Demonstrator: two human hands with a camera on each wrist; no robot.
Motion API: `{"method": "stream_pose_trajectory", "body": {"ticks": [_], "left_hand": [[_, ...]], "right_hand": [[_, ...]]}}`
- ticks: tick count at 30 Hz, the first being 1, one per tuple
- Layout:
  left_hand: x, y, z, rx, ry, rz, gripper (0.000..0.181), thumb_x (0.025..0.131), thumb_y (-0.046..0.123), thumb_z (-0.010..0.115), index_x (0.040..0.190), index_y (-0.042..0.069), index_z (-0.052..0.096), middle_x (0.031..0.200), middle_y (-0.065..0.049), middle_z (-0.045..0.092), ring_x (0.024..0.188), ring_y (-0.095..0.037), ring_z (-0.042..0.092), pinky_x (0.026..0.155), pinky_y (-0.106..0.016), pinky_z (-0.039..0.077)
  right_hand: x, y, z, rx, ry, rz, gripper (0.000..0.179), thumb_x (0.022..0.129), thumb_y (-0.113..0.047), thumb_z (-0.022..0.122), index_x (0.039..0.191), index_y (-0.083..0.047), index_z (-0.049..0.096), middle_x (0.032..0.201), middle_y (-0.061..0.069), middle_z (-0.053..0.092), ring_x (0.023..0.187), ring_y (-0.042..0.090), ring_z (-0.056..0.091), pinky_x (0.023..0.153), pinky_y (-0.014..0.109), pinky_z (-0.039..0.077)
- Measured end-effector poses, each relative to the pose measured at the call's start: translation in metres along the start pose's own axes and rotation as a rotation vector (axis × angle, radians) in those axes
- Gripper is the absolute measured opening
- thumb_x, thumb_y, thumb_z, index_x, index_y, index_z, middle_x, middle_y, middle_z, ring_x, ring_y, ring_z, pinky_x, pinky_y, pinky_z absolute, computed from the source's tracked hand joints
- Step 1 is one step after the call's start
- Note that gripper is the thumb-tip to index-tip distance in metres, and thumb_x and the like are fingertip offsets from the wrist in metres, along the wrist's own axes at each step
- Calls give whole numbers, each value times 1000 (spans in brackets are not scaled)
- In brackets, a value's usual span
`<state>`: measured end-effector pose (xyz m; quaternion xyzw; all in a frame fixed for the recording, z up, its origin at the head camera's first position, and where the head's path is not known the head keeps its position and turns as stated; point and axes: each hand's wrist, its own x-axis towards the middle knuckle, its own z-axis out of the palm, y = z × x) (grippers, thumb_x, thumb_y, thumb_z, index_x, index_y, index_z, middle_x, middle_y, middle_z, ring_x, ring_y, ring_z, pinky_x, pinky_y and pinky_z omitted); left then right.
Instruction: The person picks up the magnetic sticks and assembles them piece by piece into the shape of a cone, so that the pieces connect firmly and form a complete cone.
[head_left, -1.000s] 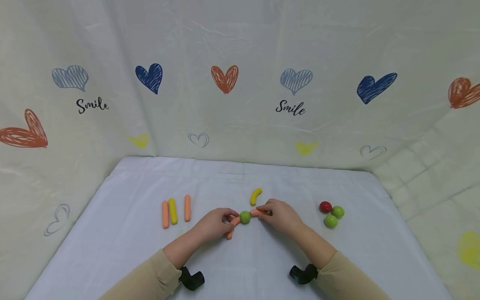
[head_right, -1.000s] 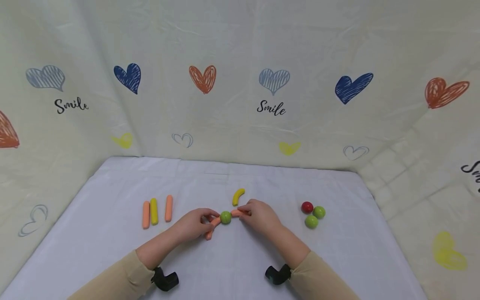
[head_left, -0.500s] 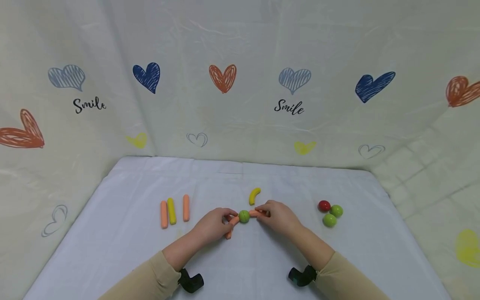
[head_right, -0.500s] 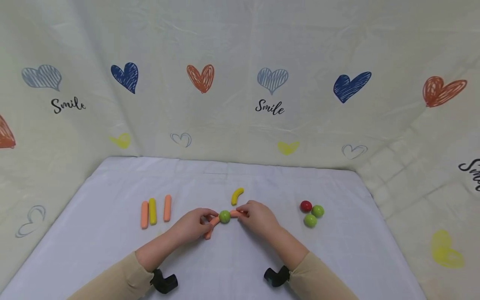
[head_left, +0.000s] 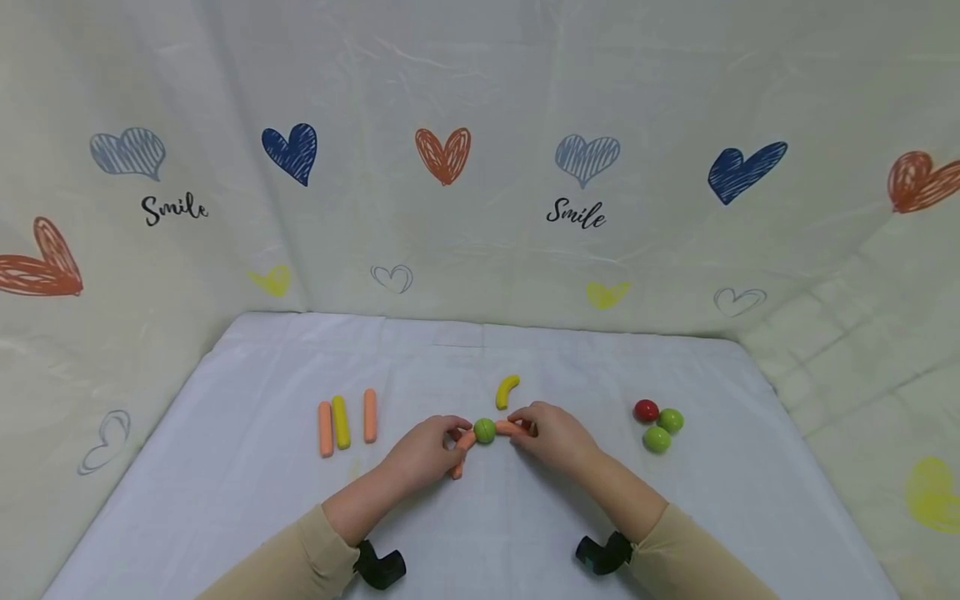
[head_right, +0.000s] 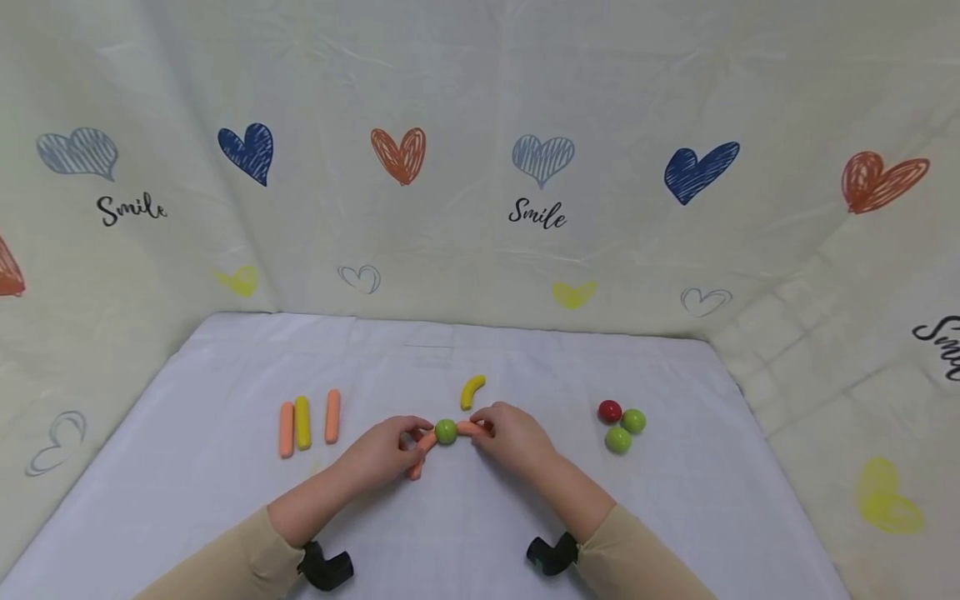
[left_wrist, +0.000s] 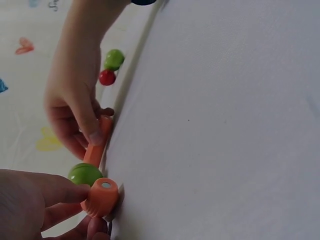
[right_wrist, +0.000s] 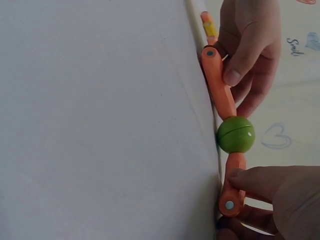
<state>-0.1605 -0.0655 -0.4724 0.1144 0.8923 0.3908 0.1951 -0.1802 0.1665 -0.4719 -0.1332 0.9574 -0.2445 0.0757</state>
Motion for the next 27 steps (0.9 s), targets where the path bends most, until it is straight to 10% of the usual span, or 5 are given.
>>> {"method": "stream_pose_trajectory", "body": {"ticks": [11, 27], "left_hand": [[15, -5, -5, 141, 28, 72, 43, 95, 36, 66, 135, 22, 59, 111, 5, 58, 82, -12, 54, 72, -32, 46], [40, 10, -11, 221, -130, 237, 33, 95, 25, 68, 128, 28, 67, 123, 12, 60, 93, -10, 56, 82, -32, 47]], "right_hand": [[-4, 1, -4, 15, -23, 45, 30, 86, -38, 77, 110, -19, 75, 78, -10, 59, 70, 10, 52, 66, 31, 46], [-23, 10, -7, 44, -62, 59, 35, 86, -22, 79, 119, -15, 70, 78, -9, 57, 71, 12, 51, 65, 31, 46]]}}
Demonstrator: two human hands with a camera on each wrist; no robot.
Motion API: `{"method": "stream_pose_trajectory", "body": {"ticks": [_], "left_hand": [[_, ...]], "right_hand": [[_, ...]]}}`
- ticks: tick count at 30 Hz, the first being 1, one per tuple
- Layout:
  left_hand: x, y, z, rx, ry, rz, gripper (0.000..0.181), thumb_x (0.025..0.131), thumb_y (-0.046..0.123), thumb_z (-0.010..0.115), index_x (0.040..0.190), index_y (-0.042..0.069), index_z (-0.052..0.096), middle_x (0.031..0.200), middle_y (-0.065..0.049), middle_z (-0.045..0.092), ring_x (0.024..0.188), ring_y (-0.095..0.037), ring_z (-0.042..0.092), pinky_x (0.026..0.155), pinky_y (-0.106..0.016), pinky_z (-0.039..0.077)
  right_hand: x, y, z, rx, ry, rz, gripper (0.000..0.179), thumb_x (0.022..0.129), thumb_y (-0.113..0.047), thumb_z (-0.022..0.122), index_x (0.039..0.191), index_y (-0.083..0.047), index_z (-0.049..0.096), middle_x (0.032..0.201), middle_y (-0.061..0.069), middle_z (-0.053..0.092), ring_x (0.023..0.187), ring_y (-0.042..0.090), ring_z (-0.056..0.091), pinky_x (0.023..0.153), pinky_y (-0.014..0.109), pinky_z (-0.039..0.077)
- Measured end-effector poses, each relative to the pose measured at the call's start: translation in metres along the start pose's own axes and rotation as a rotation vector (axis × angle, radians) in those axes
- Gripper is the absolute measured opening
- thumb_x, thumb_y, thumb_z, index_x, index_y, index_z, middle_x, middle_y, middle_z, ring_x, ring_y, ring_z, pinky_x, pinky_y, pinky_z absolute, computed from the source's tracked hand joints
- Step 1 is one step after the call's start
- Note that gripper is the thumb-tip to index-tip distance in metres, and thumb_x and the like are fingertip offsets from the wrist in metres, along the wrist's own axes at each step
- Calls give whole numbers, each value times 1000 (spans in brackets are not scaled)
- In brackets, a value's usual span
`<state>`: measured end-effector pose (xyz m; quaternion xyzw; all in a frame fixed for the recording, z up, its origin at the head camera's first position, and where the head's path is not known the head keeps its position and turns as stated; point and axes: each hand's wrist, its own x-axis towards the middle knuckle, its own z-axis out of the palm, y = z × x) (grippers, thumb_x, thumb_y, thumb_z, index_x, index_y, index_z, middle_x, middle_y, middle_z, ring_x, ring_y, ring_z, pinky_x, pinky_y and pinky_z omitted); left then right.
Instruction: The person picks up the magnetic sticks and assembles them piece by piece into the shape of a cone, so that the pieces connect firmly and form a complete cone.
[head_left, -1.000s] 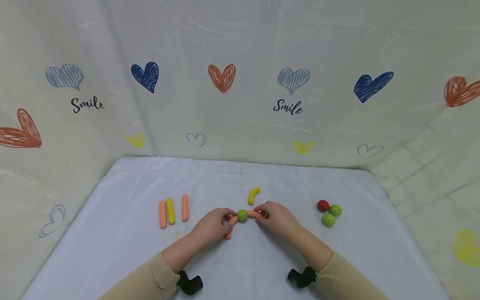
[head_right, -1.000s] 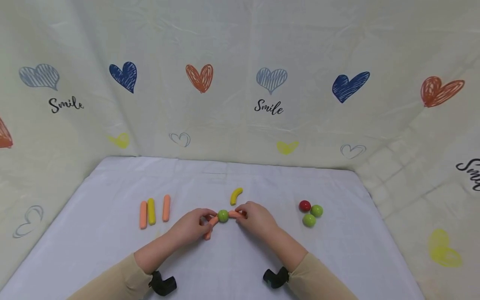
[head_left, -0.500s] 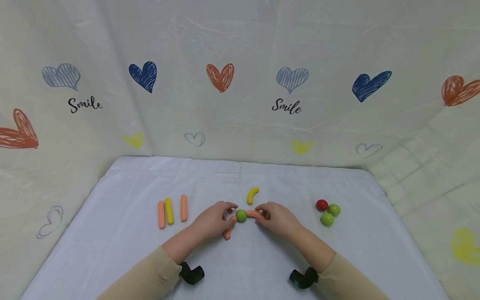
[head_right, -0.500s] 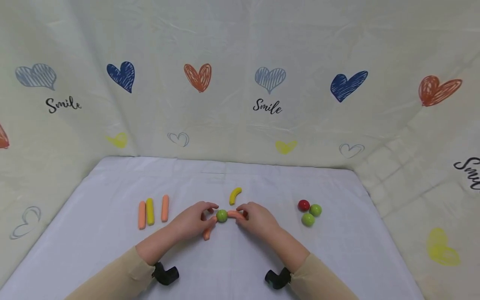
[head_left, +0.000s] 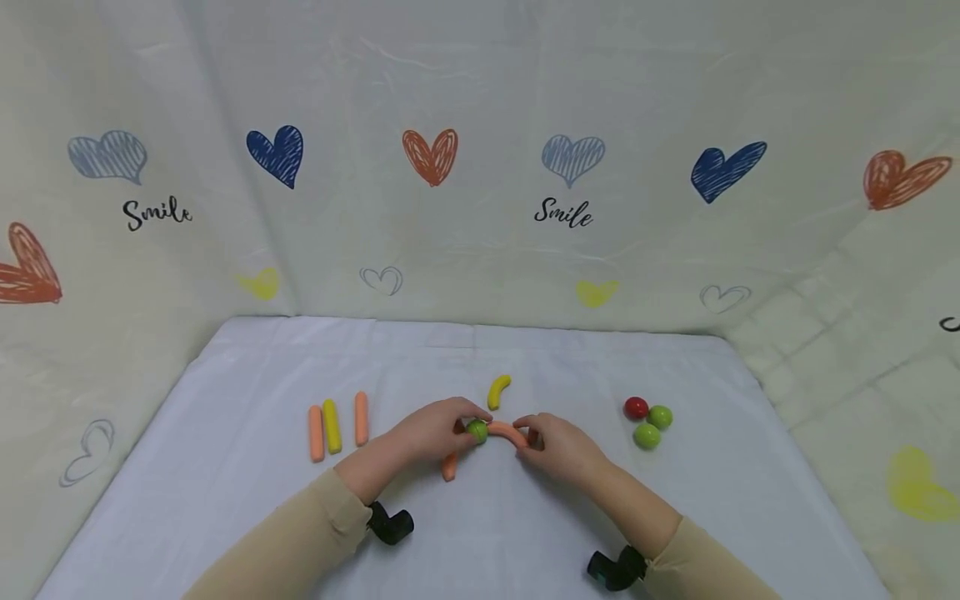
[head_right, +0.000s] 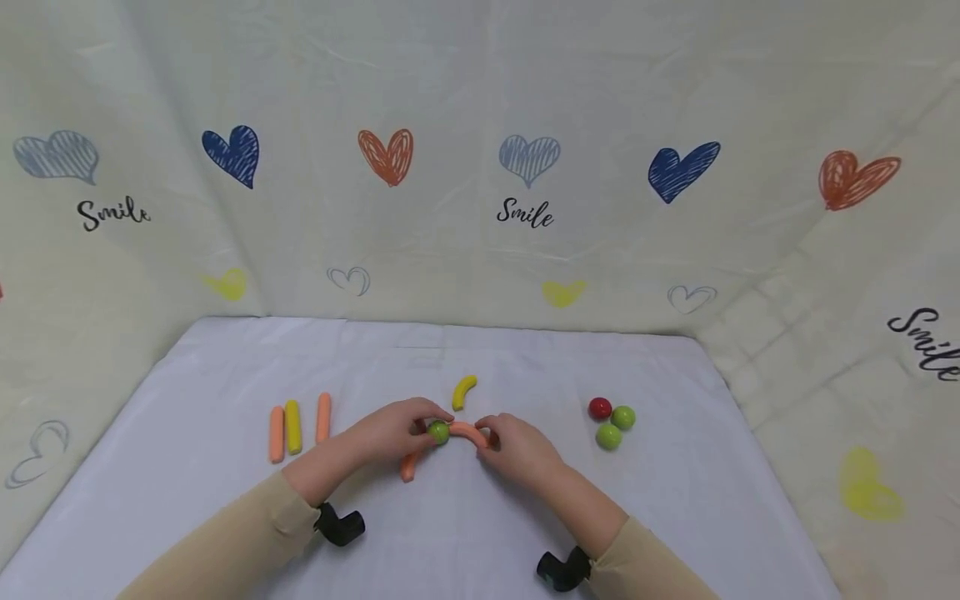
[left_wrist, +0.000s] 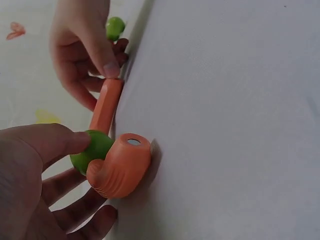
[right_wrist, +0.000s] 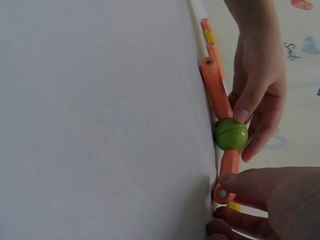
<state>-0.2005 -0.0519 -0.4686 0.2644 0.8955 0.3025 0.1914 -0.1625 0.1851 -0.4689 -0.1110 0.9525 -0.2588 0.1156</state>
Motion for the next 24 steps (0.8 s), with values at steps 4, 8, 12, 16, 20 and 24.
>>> {"method": "stream_pose_trajectory", "body": {"ticks": [4, 8, 12, 16, 20, 24], "left_hand": [[3, 0, 0, 13, -24, 8, 31, 96, 23, 66, 126, 28, 68, 118, 12, 62, 90, -10, 55, 81, -31, 46], [4, 0, 0, 33, -35, -3, 33, 96, 23, 66, 128, 27, 68, 116, 12, 62, 89, -10, 55, 82, -31, 46], [2, -1, 0, 39, -37, -4, 34, 96, 23, 65, 130, 26, 67, 120, 11, 62, 91, -9, 55, 86, -32, 46], [-1, -2, 0, 21, -34, -12, 35, 96, 22, 65, 130, 28, 67, 122, 12, 62, 91, -10, 55, 86, -32, 46], [-5, -3, 1, -6, -27, -13, 33, 96, 22, 66, 128, 30, 68, 121, 14, 62, 92, -8, 56, 84, -32, 47], [-10, -4, 3, -24, -21, -5, 32, 95, 23, 67, 127, 28, 69, 122, 13, 62, 95, -6, 57, 86, -32, 48]], "right_hand": [[0, 0, -1, 5, 8, -10, 34, 86, -19, 78, 119, -15, 70, 80, -9, 58, 72, 12, 52, 66, 32, 47], [0, -1, -1, 20, 5, -9, 32, 87, -19, 78, 118, -16, 70, 80, -9, 58, 72, 12, 52, 67, 32, 47], [1, -1, 1, 36, 8, -10, 30, 87, -18, 78, 116, -17, 71, 79, -10, 58, 72, 12, 52, 67, 32, 46], [2, -1, 1, 39, 20, -21, 29, 87, -17, 77, 115, -17, 72, 80, -10, 59, 73, 12, 52, 68, 32, 47], [5, -1, 1, 40, 23, -2, 26, 88, -17, 77, 114, -17, 73, 80, -9, 60, 73, 12, 53, 69, 32, 48], [6, -1, 1, 45, 30, 4, 22, 88, -18, 76, 110, -17, 75, 82, -9, 62, 74, 11, 54, 70, 31, 49]]}}
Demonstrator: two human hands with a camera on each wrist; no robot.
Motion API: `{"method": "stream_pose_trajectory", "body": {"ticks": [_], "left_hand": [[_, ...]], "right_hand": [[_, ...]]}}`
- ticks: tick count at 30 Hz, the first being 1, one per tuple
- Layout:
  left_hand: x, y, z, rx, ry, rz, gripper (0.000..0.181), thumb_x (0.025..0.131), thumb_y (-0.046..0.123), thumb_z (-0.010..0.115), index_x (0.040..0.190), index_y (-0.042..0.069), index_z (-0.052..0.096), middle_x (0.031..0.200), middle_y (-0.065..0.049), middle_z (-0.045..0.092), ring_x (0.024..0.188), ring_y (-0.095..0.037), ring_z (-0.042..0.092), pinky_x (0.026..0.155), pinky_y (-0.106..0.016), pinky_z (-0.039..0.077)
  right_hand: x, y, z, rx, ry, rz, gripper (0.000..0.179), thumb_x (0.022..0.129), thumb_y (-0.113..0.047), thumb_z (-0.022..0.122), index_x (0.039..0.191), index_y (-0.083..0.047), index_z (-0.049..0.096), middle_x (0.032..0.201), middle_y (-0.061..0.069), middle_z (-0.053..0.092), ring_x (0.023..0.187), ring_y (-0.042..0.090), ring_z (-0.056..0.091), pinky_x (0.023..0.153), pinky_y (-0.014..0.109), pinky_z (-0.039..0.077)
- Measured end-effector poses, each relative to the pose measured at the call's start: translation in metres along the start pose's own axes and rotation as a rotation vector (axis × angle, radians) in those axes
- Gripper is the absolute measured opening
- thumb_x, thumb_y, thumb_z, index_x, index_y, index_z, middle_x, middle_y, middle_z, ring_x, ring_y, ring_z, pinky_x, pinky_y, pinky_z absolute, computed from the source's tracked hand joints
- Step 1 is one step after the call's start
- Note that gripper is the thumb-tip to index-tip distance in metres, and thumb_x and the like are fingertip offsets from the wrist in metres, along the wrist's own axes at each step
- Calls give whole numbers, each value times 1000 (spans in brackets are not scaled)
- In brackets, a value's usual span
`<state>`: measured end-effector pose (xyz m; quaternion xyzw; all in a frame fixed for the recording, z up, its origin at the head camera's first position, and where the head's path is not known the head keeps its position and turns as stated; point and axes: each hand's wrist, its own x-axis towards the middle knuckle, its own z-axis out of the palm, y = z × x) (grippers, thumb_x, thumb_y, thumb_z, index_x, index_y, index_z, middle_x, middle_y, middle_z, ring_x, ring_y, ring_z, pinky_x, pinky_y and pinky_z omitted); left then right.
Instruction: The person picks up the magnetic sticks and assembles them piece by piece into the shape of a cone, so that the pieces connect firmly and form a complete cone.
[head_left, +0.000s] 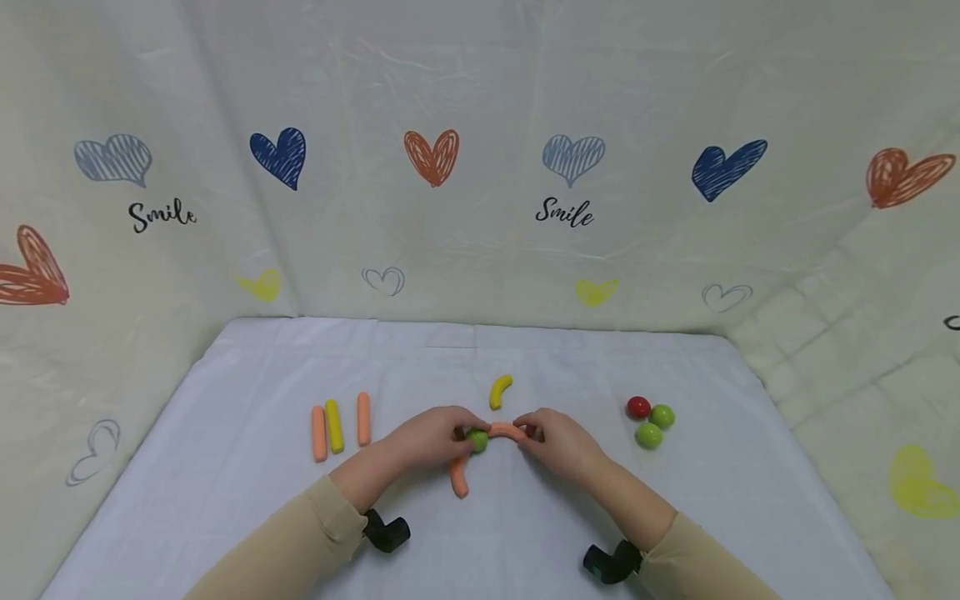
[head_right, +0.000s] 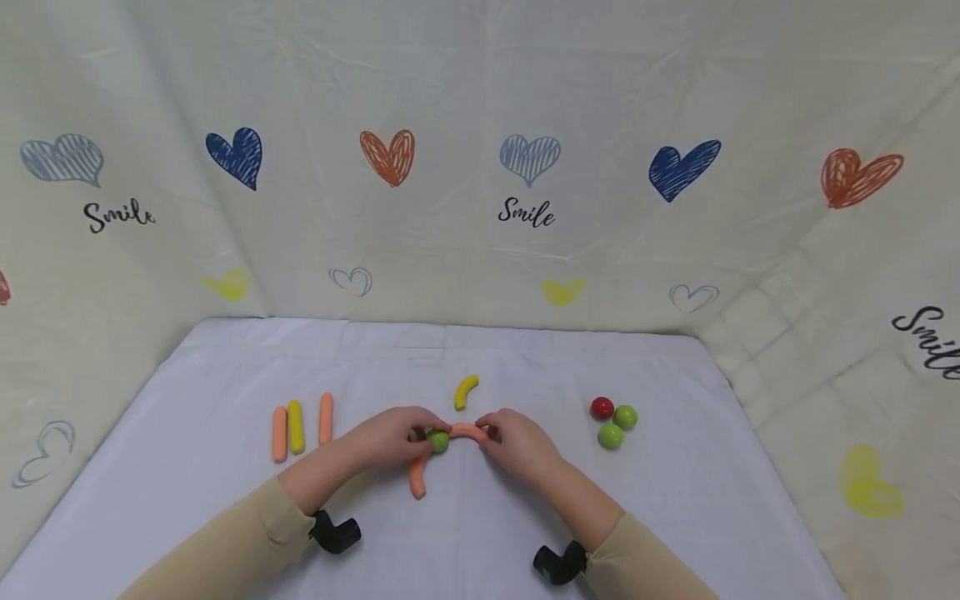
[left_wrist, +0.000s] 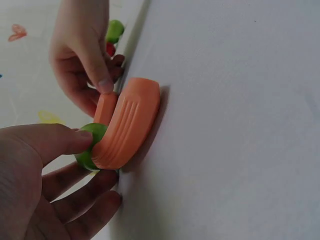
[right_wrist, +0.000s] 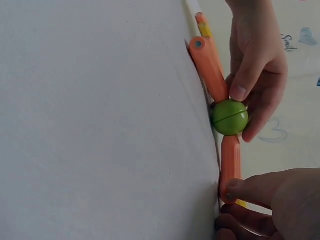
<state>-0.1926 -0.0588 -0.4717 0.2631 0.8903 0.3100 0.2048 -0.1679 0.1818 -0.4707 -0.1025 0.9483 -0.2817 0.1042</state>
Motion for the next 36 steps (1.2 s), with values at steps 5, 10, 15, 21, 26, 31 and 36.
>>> {"method": "stream_pose_trajectory", "body": {"ticks": [5, 10, 15, 21, 26, 31, 36], "left_hand": [[-6, 0, 3, -22, 13, -9, 32, 94, 22, 68, 125, 27, 70, 116, 13, 63, 89, -7, 57, 80, -30, 48], [-11, 1, 9, -18, 45, -13, 32, 91, 24, 72, 123, 25, 71, 106, 14, 63, 82, -7, 56, 72, -27, 47], [-17, 5, 14, 1, 64, -34, 33, 89, 26, 75, 122, 24, 71, 104, 13, 61, 82, -7, 55, 71, -26, 47], [-23, 13, 17, 11, 86, -43, 33, 88, 29, 75, 120, 21, 71, 97, 13, 59, 80, -7, 54, 70, -25, 46], [-25, 14, 19, 17, 92, -34, 32, 88, 29, 76, 119, 21, 71, 98, 14, 60, 79, -5, 53, 70, -24, 46], [-27, 12, 19, 3, 92, -35, 32, 89, 30, 75, 119, 22, 71, 98, 14, 60, 78, -5, 53, 69, -24, 46], [-28, 8, 18, -52, 90, -63, 33, 90, 33, 74, 121, 24, 70, 101, 15, 62, 80, -5, 55, 70, -26, 47]], "right_hand": [[4, 0, 1, 0, 14, -38, 20, 89, -18, 75, 109, -16, 75, 85, -10, 63, 77, 9, 54, 73, 31, 50], [9, 1, 2, -10, 20, -49, 19, 89, -19, 76, 108, -16, 76, 88, -10, 65, 77, 10, 54, 72, 30, 50], [13, 0, 4, -17, 18, -56, 18, 88, -22, 76, 106, -19, 76, 89, -11, 66, 76, 9, 55, 72, 30, 49], [17, -4, 3, -5, 7, -67, 16, 88, -22, 76, 104, -20, 76, 88, -12, 66, 76, 10, 54, 71, 30, 49], [19, -5, 3, 3, 0, -75, 16, 88, -22, 76, 104, -20, 76, 88, -13, 66, 77, 10, 54, 72, 31, 48], [21, -6, 4, -13, 1, -111, 16, 89, -21, 76, 105, -20, 76, 90, -12, 66, 77, 10, 54, 73, 32, 48], [22, -6, 4, -17, 6, -130, 17, 89, -21, 75, 106, -20, 76, 89, -12, 65, 77, 9, 53, 73, 31, 48]]}}
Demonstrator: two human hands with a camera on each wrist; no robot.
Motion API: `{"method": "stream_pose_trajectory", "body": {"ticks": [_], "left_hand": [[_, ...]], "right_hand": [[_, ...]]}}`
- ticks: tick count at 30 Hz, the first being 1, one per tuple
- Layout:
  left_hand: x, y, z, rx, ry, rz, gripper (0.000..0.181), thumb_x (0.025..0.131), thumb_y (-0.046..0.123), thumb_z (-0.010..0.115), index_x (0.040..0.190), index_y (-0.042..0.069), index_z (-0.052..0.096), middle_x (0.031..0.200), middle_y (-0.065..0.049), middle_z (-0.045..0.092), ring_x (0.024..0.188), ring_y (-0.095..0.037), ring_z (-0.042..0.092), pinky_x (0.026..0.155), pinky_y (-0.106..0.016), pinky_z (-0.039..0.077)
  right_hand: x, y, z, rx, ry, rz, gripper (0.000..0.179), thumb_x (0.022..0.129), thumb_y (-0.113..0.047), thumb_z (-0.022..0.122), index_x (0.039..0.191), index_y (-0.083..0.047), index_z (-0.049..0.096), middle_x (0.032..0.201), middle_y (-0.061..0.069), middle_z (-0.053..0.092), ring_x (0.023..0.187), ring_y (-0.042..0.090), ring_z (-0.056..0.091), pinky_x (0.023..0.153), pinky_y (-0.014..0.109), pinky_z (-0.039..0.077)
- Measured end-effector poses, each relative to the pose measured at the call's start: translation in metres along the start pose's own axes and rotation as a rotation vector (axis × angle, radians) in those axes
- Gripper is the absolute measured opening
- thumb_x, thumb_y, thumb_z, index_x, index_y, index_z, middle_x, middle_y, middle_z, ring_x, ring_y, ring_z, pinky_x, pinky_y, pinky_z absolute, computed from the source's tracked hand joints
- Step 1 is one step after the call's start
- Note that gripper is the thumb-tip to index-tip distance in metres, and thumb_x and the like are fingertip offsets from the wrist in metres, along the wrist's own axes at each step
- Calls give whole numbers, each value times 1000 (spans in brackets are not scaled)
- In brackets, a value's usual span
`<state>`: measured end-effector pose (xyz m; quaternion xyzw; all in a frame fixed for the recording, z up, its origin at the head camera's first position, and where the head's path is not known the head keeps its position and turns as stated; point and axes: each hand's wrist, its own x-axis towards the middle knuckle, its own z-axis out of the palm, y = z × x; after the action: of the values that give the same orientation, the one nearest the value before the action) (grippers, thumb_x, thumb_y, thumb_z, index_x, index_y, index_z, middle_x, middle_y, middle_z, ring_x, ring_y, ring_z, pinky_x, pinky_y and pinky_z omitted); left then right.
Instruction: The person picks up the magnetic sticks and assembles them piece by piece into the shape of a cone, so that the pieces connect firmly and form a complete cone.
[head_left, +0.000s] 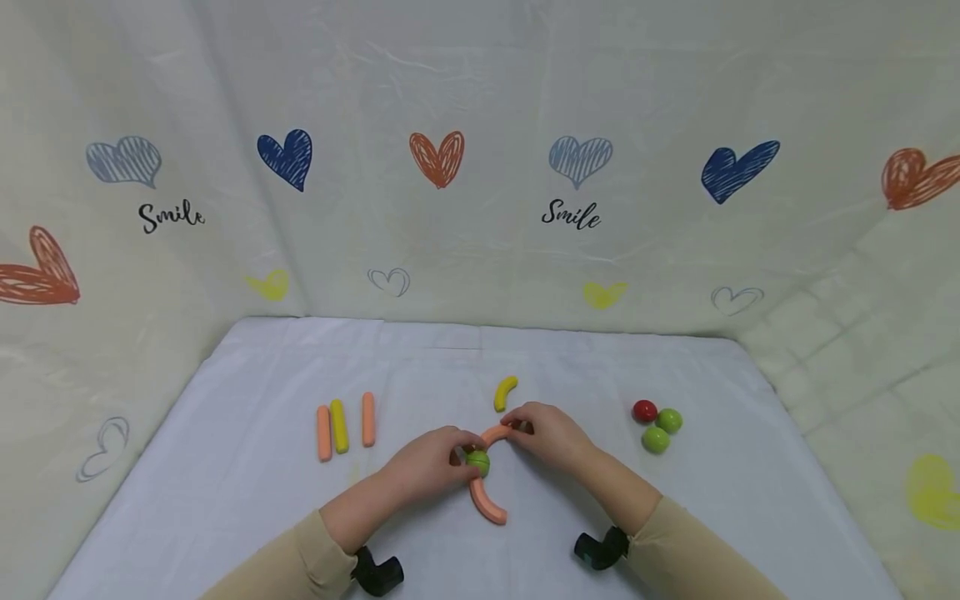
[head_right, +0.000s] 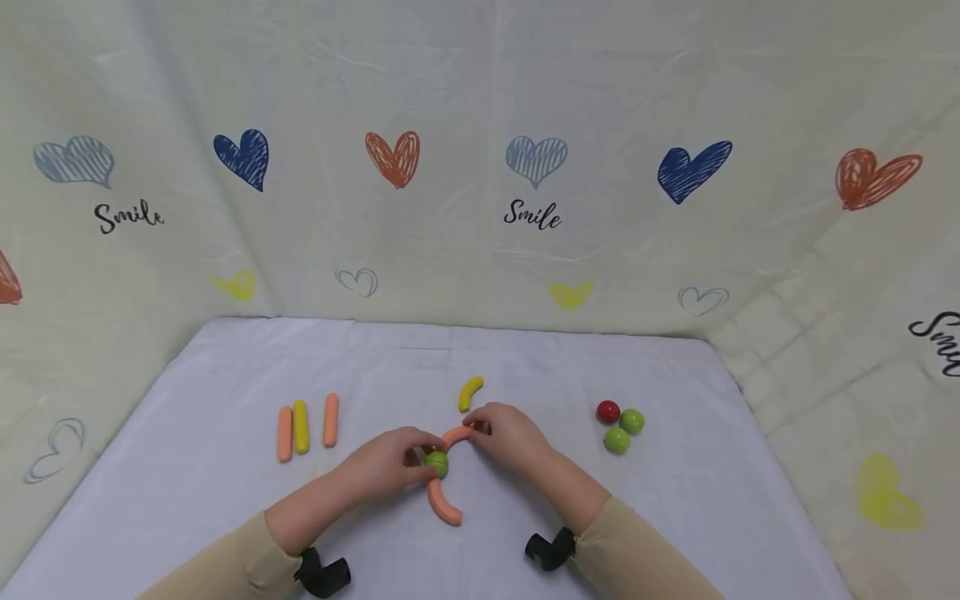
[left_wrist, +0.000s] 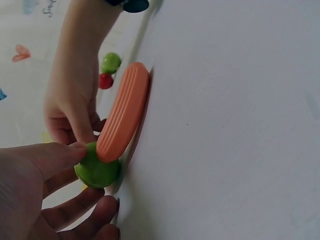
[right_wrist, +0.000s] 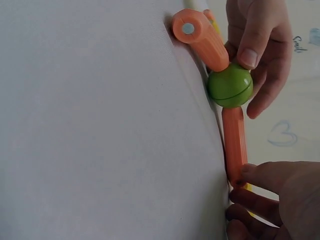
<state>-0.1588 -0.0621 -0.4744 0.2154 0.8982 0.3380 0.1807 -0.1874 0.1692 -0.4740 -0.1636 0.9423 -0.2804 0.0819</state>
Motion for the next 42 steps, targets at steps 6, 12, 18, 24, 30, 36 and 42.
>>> {"method": "stream_pose_trajectory", "body": {"ticks": [6, 12, 18, 24, 30, 36, 42], "left_hand": [[3, -1, -1, -47, 30, -46, 33, 93, 36, 68, 125, 27, 67, 98, 15, 63, 83, -7, 57, 71, -30, 48], [13, 0, -2, -19, 66, -76, 32, 97, 37, 64, 125, 25, 67, 101, 11, 64, 86, -8, 58, 74, -33, 49], [27, 0, 0, -14, 67, -89, 30, 95, 34, 66, 123, 22, 69, 98, 10, 66, 89, -10, 59, 80, -35, 49], [38, 2, 3, 10, 54, -66, 31, 94, 33, 67, 123, 22, 69, 92, 13, 64, 83, -8, 57, 76, -31, 48], [43, 4, 5, 17, 57, -69, 29, 92, 30, 69, 120, 22, 70, 89, 12, 61, 78, -9, 56, 70, -29, 47], [45, 5, 6, 12, 46, -92, 30, 90, 31, 70, 119, 24, 71, 87, 12, 60, 77, -10, 55, 68, -28, 46], [47, 6, 7, -6, 22, -106, 32, 89, 31, 71, 120, 23, 70, 88, 11, 59, 77, -11, 55, 68, -29, 45]], "right_hand": [[-1, 1, 0, -6, 10, 17, 18, 88, -23, 76, 106, -19, 75, 87, -11, 63, 75, 10, 52, 70, 30, 48], [-2, 6, -6, -26, 24, 29, 19, 88, -26, 77, 107, -20, 75, 87, -11, 62, 75, 11, 52, 68, 30, 46], [-5, 12, -17, -32, 15, 72, 22, 88, -25, 77, 110, -22, 74, 92, -11, 63, 76, 12, 52, 67, 29, 47], [-13, 25, -34, -71, 25, 85, 25, 89, -25, 76, 114, -21, 74, 98, -8, 65, 77, 13, 52, 66, 29, 47], [-25, 41, -56, -89, 51, 115, 30, 89, -26, 76, 118, -19, 72, 105, -3, 66, 80, 16, 52, 64, 28, 48], [-38, 63, -79, -116, 88, 98, 31, 90, -25, 74, 119, -14, 71, 107, 2, 66, 78, 16, 50, 62, 30, 43], [-54, 85, -101, -135, 87, 160, 36, 92, -26, 71, 124, -11, 68, 110, 6, 64, 84, 19, 52, 66, 34, 44]]}}
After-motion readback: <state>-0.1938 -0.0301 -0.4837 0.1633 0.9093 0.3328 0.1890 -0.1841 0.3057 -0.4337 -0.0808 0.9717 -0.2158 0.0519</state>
